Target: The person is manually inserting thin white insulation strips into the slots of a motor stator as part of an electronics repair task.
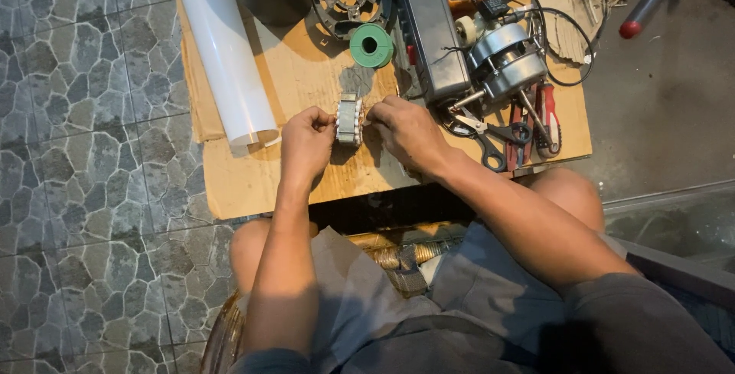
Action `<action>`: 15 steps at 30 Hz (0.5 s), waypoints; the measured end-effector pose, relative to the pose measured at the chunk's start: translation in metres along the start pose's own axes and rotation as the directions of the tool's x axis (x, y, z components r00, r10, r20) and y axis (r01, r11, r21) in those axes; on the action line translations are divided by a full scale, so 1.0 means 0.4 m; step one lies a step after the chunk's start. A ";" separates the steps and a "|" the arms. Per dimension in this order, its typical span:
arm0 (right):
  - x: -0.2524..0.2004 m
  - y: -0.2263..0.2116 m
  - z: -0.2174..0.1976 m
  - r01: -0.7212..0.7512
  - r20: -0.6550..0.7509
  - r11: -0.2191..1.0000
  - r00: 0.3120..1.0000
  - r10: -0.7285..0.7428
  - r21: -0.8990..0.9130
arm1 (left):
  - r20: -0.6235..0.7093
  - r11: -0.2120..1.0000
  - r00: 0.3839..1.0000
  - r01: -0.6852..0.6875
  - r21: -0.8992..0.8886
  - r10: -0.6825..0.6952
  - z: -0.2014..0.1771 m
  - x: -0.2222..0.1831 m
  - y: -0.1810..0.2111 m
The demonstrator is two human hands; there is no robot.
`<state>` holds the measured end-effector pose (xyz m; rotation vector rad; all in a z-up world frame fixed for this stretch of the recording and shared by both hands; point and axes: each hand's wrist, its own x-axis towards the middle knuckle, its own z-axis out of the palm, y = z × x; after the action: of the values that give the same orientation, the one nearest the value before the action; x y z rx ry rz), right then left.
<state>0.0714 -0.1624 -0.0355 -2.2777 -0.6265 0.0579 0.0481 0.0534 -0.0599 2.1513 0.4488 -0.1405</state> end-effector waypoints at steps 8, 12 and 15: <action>0.006 0.001 -0.001 -0.009 0.011 0.999 1.000 0.009 0.032 | -0.001 1.000 1.000 0.003 0.002 -0.003 -0.010 -0.011 0.022; 0.009 0.014 0.010 -0.013 0.029 0.999 1.000 0.012 0.038 | -0.002 1.000 1.000 0.007 0.000 -0.007 -0.012 -0.017 0.025; 0.013 0.030 0.014 -0.038 0.040 0.996 0.999 0.034 0.087 | -0.010 1.000 1.000 0.010 -0.014 -0.010 -0.008 -0.010 0.019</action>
<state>0.0798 -0.1632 -0.0469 -2.2079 -0.5917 0.1442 0.0470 0.0510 -0.0509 2.1375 0.4646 -0.1321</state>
